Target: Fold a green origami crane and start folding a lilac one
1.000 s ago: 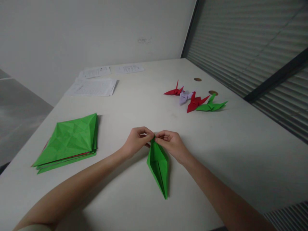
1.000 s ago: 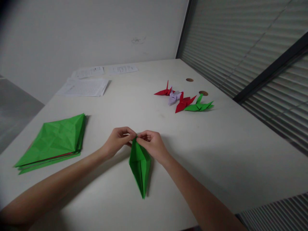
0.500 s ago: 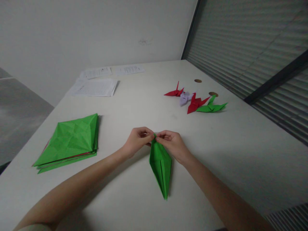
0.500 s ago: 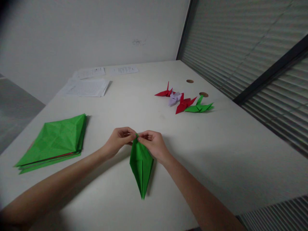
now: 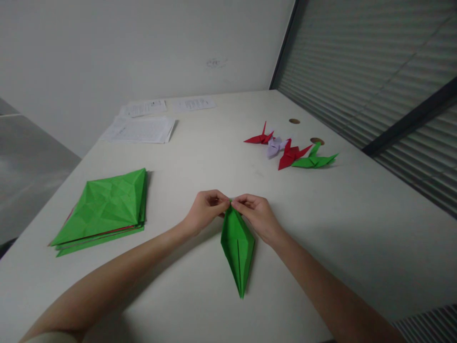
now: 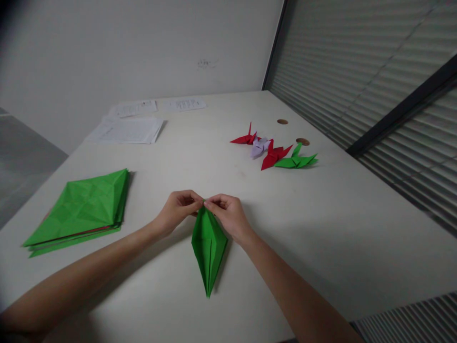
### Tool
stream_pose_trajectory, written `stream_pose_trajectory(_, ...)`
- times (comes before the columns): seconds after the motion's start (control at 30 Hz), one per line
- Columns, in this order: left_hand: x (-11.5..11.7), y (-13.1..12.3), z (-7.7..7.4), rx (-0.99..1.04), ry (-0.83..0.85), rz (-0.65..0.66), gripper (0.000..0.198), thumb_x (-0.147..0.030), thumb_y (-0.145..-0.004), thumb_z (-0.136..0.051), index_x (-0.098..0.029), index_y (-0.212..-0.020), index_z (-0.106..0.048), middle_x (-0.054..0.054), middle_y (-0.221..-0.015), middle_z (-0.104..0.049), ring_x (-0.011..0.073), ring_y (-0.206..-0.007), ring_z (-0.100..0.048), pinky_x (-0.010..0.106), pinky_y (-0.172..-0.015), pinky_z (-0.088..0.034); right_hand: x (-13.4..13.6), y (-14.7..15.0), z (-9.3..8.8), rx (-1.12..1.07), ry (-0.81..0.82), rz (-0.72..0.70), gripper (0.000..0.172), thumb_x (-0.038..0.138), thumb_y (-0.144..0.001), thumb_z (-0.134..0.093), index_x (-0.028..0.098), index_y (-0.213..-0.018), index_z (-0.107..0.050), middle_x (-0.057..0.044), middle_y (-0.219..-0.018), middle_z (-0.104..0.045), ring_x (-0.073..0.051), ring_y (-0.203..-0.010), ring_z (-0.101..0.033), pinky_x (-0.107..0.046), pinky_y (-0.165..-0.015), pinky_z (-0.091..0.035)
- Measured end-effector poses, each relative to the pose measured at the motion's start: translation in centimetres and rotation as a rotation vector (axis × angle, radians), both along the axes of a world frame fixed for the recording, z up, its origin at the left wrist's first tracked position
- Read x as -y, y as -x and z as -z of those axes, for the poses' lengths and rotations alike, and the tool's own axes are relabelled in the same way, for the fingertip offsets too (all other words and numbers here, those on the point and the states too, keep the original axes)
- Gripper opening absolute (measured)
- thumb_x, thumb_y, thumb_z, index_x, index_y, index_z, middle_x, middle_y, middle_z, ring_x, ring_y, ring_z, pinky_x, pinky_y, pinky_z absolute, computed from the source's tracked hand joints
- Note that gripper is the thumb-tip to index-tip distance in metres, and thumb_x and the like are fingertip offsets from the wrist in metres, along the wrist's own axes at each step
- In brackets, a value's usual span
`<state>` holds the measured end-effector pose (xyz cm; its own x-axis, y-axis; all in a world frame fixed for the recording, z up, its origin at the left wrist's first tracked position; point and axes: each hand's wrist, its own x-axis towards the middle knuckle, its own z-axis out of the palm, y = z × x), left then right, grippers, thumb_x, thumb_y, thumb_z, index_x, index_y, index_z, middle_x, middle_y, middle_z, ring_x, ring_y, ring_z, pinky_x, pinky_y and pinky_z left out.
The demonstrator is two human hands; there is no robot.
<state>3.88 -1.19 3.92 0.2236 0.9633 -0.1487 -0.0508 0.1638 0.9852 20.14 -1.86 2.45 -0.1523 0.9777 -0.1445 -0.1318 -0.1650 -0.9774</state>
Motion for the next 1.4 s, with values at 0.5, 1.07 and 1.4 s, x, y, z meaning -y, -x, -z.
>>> stream_pose_trajectory(0.5,0.11,0.07,-0.46,0.102,0.053,0.022,0.03,-0.039,-0.068,-0.077,-0.011,-0.076,-0.07,0.005,-0.072,-0.069,0.0151,-0.068,-0.065,0.031,-0.067,-0.056,-0.52,-0.39,0.48,0.12,-0.138,0.028,0.022,0.04,-0.067,-0.076,0.02,-0.072,-0.07,-0.003,-0.069,-0.069,-0.017,-0.065,-0.062,-0.031,-0.064,-0.05)
stream_pose_trajectory(1.07,0.33,-0.13,0.27,0.111,0.04,0.046,0.029,-0.026,-0.062,-0.082,-0.011,-0.087,-0.073,0.006,-0.077,-0.073,0.0135,-0.069,-0.065,0.026,-0.068,-0.053,-0.82,-0.58,0.64,0.162,-0.237,0.099,0.019,0.038,-0.068,-0.075,0.02,-0.071,-0.067,-0.003,-0.068,-0.066,-0.017,-0.064,-0.059,-0.03,-0.062,-0.048)
stream_pose_trajectory(1.4,0.51,-0.31,0.38,0.242,0.228,0.077,0.036,-0.044,-0.07,-0.078,-0.012,-0.083,-0.074,0.008,-0.08,-0.072,0.014,-0.07,-0.065,0.024,-0.065,-0.049,-0.76,-0.51,0.4,0.091,-0.211,0.161,0.022,0.04,-0.069,-0.075,0.02,-0.073,-0.066,-0.002,-0.072,-0.065,-0.015,-0.068,-0.058,-0.029,-0.066,-0.048)
